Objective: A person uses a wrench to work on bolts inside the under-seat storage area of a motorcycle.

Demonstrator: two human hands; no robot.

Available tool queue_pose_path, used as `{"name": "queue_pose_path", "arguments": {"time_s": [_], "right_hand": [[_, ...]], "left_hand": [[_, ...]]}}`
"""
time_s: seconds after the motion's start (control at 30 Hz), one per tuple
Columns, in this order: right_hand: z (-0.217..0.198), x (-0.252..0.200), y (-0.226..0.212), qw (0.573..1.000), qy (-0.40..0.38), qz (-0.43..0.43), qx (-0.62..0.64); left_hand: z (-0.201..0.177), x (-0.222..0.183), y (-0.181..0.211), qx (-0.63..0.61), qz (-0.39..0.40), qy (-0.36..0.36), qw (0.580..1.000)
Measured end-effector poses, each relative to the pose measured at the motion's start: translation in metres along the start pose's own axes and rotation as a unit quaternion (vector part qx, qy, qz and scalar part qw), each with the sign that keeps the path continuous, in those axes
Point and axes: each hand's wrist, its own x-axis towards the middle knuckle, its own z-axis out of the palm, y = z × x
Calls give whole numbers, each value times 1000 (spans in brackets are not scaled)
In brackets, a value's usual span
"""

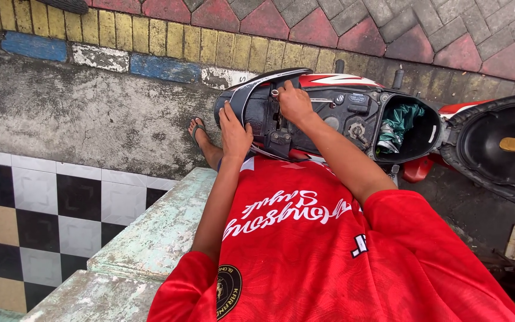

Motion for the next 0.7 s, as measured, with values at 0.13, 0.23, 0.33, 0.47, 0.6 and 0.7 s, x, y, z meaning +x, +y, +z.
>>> {"name": "queue_pose_path", "arguments": {"time_s": [0.13, 0.23, 0.33, 0.47, 0.6, 0.7], "right_hand": [[-1, 0, 0, 1000, -1, 6, 13], [3, 3, 1, 1000, -11, 5, 16], [8, 4, 3, 1000, -13, 19, 11], [-1, 1, 2, 999, -25, 12, 29], [2, -3, 3, 998, -42, 14, 37], [4, -1, 4, 998, -53, 8, 40]], "left_hand": [[-2, 0, 1, -11, 4, -2, 1000], [2, 0, -4, -11, 8, 4, 1000], [2, 0, -6, -23, 5, 2, 1000], [4, 2, -8, -22, 6, 0, 1000], [1, 2, -5, -22, -4, -8, 1000], [-7, 0, 3, -36, -15, -19, 999]]}}
